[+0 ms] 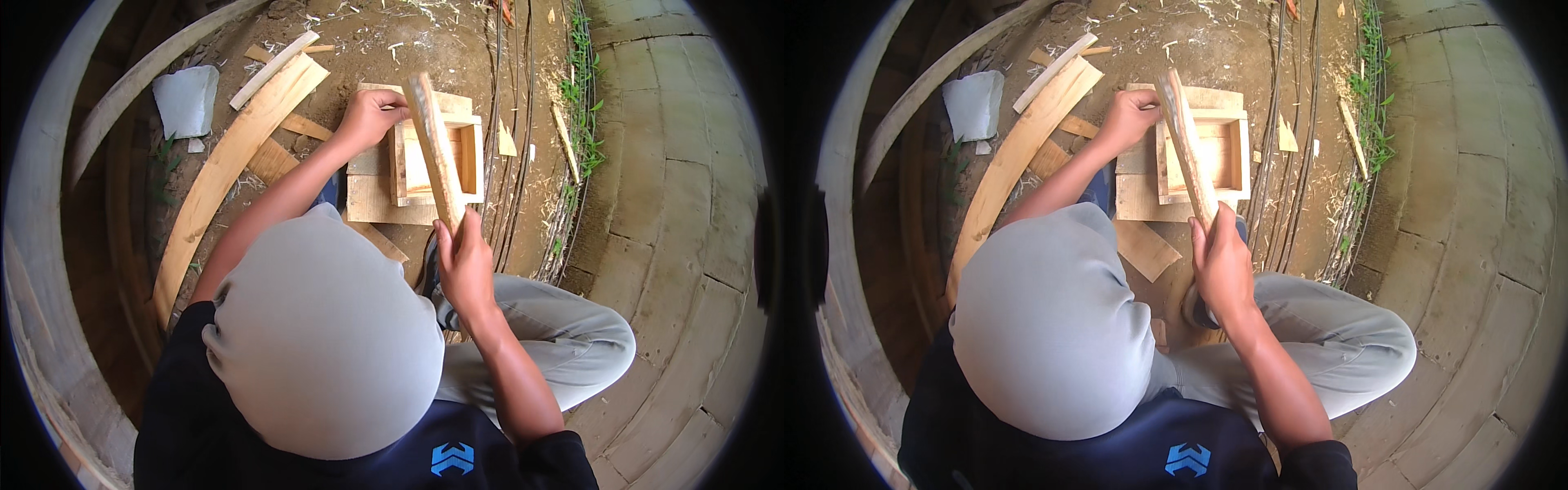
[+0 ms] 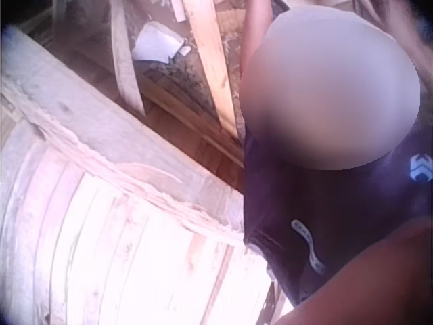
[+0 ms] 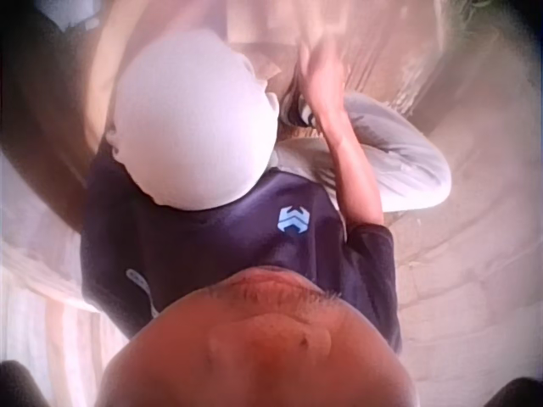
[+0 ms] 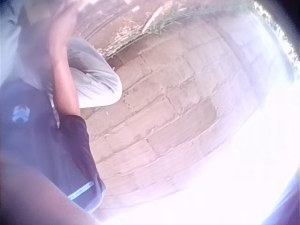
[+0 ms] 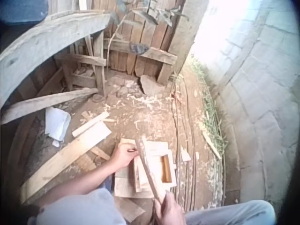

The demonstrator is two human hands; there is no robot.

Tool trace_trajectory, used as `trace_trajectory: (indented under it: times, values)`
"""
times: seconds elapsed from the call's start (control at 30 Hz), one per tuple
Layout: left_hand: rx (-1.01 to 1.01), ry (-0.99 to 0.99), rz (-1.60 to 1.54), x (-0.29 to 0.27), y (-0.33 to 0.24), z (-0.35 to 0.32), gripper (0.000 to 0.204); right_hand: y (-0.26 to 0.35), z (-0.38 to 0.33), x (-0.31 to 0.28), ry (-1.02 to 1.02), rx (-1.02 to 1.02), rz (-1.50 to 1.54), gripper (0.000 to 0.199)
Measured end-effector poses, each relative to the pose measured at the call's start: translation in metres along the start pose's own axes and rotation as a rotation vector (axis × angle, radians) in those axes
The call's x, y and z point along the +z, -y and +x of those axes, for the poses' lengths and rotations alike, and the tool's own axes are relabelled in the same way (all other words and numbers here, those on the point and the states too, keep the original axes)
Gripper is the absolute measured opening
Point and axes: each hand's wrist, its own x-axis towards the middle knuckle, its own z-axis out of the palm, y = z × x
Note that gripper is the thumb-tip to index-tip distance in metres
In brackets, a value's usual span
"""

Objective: The person assembles a small wooden box by hand, fitting pieces together and tapping them into place. They then use a wooden mallet to secure the joints of the box.

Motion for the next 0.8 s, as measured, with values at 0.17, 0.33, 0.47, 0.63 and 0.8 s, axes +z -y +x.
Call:
trace_trajectory:
  times: [0.17, 0.33, 0.47, 0.63, 0.8]
  values:
    - [0.059, 0.023, -0.061, 0.003, -0.007, -0.002, 0.014, 0.007, 0.002, -0.002, -0.034, 0.035, -0.008, 0.036]
    - [0.057, 0.021, -0.067, 0.002, 0.001, 0.001, 0.017, 0.014, 0.003, -0.012, -0.03, 0.067, 0.052, 0.035]
    - [0.065, 0.024, -0.072, 0.003, 0.003, -0.001, 0.016, 0.013, 0.007, -0.002, -0.078, 0.053, 0.05, 0.033]
    - [0.058, 0.033, -0.085, 0.003, -0.001, -0.002, 0.014, 0.013, 0.008, -0.004, -0.077, 0.057, 0.068, 0.029]
    - [0.024, 0.009, -0.065, 0.002, 0.005, 0.001, 0.019, 0.003, 0.014, 0.006, 0.06, 0.093, -0.052, 0.029]
